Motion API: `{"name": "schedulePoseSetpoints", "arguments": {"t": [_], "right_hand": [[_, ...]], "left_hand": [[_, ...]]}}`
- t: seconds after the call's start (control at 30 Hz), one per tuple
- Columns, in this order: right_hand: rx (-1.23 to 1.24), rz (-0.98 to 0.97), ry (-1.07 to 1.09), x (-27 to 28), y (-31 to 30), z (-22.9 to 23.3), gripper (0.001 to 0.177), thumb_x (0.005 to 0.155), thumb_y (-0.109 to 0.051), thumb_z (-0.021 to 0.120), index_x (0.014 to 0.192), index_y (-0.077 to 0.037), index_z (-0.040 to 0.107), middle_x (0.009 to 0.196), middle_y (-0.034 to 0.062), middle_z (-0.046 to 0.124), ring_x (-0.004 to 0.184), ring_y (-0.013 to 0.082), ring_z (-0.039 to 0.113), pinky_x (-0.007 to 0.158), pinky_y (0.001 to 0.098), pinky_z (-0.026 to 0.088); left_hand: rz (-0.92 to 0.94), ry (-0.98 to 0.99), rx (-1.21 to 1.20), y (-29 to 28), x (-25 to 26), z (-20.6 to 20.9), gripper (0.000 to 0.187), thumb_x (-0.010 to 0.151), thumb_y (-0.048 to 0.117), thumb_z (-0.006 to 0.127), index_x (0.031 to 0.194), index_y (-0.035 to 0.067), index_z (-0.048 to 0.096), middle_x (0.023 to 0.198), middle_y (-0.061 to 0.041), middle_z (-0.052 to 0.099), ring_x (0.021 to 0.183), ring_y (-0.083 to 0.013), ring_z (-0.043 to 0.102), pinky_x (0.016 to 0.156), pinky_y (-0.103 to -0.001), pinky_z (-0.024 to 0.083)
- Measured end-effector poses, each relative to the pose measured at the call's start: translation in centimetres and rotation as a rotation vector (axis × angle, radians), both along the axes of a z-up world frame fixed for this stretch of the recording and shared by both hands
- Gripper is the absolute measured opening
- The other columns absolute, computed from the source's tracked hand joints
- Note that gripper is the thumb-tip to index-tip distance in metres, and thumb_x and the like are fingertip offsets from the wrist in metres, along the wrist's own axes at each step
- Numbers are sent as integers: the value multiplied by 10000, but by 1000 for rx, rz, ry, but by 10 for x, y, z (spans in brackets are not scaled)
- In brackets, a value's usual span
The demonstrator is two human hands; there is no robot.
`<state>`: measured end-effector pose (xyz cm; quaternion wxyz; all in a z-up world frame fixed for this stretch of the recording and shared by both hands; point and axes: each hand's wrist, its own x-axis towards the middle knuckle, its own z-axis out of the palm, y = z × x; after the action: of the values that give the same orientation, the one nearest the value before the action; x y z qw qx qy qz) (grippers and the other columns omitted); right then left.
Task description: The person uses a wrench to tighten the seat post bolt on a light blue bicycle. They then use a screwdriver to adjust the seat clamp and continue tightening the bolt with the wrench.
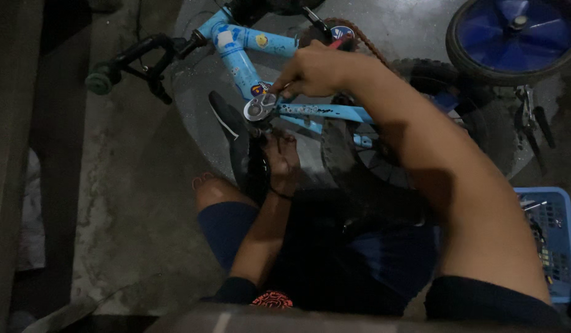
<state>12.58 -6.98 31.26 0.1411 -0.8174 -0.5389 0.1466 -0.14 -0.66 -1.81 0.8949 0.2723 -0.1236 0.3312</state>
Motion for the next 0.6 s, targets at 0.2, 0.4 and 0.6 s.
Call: {"name": "schedulePoseSetpoints", "arguments": {"t": [0.2, 0.4, 0.6], "right_hand": [[-22, -31, -89, -11, -5, 0, 323, 916, -278, 702, 1231, -263, 768, 977, 74, 793, 810, 245, 744, 850, 458, 535], [-192, -27, -372, -67, -20, 5, 432, 988, -266, 586, 1411, -182, 618, 820, 138, 752, 739, 313, 737, 723, 455, 581], [-261, -545, -230, -152, 22, -27, 426, 1031, -203, 529, 1378, 44, 543, 877, 188, 751, 773, 366, 748, 639, 471, 595]], "left_hand": [[-121, 140, -404, 3, -2, 16, 199, 1138, 259, 616, 1270, 111, 629, 1173, -33, 664, 1046, -179, 581, 968, -362, 454], [-123, 188, -386, 0, -5, 50, 251, 1117, 294, 542, 1244, 94, 625, 1155, -27, 670, 1013, -167, 590, 936, -352, 470], [-400, 324, -197, 2, -23, 39, 378, 1097, 384, 444, 1312, 107, 586, 1222, -35, 659, 1141, -165, 615, 1011, -344, 499]]}}
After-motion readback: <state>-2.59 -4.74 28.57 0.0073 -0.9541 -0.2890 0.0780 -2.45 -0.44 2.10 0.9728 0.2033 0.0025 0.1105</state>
